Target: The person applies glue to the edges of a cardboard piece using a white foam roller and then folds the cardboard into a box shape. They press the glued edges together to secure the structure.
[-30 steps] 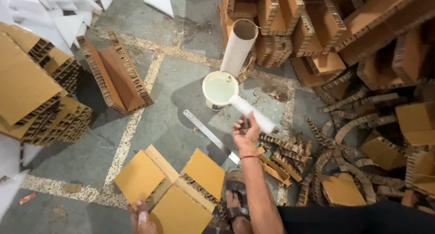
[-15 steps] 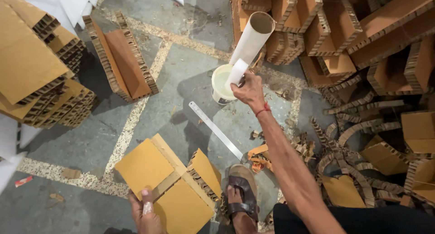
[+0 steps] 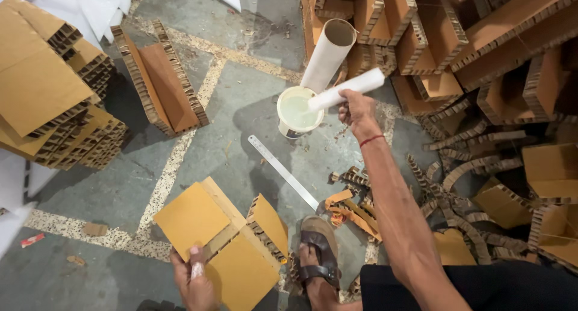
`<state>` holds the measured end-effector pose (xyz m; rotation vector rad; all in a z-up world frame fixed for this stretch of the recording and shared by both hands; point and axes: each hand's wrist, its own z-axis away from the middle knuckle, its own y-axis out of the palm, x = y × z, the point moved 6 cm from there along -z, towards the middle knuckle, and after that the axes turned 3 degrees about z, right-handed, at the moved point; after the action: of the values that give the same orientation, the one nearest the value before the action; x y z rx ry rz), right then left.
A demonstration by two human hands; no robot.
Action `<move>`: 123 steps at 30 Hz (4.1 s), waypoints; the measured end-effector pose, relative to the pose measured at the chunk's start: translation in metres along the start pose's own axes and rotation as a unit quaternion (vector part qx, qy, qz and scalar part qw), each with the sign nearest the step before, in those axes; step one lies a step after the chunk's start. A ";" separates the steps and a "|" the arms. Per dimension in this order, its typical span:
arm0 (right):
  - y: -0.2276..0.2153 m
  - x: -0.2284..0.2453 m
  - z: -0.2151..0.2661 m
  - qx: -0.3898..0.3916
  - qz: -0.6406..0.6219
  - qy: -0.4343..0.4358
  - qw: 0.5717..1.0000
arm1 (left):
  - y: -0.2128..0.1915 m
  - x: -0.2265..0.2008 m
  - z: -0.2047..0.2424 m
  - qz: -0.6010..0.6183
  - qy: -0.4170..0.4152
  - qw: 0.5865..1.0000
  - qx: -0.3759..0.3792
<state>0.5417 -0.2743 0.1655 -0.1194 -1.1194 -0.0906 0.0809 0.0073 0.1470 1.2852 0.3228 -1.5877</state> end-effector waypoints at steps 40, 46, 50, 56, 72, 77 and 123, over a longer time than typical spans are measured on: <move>0.047 0.042 0.406 0.292 0.179 -0.351 0.871 | 0.031 -0.216 0.033 -0.051 0.331 0.941 0.048; 0.044 0.016 0.406 0.314 0.226 -0.194 0.902 | -0.004 -0.220 0.029 -0.009 0.333 0.943 0.016; 0.050 0.023 0.409 0.335 0.172 -0.263 0.888 | 0.006 -0.221 0.032 0.008 0.313 0.949 0.029; 0.075 0.020 0.402 0.356 0.045 -0.259 0.897 | 0.024 -0.197 0.032 0.008 0.279 0.958 0.060; 0.044 0.016 0.401 0.326 0.153 -0.140 0.922 | -0.003 -0.181 0.023 0.102 0.235 0.966 0.029; 0.073 0.060 0.419 0.296 0.091 -0.417 0.855 | 0.013 -0.169 0.030 0.042 0.258 0.964 0.049; 0.087 0.095 0.380 0.237 0.101 -0.267 0.928 | 0.069 -0.162 0.068 -0.075 0.281 0.947 0.135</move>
<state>0.2559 -0.1360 0.4099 0.1865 -1.6356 0.4219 0.0833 0.0141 0.3356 1.9671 0.5812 -1.3924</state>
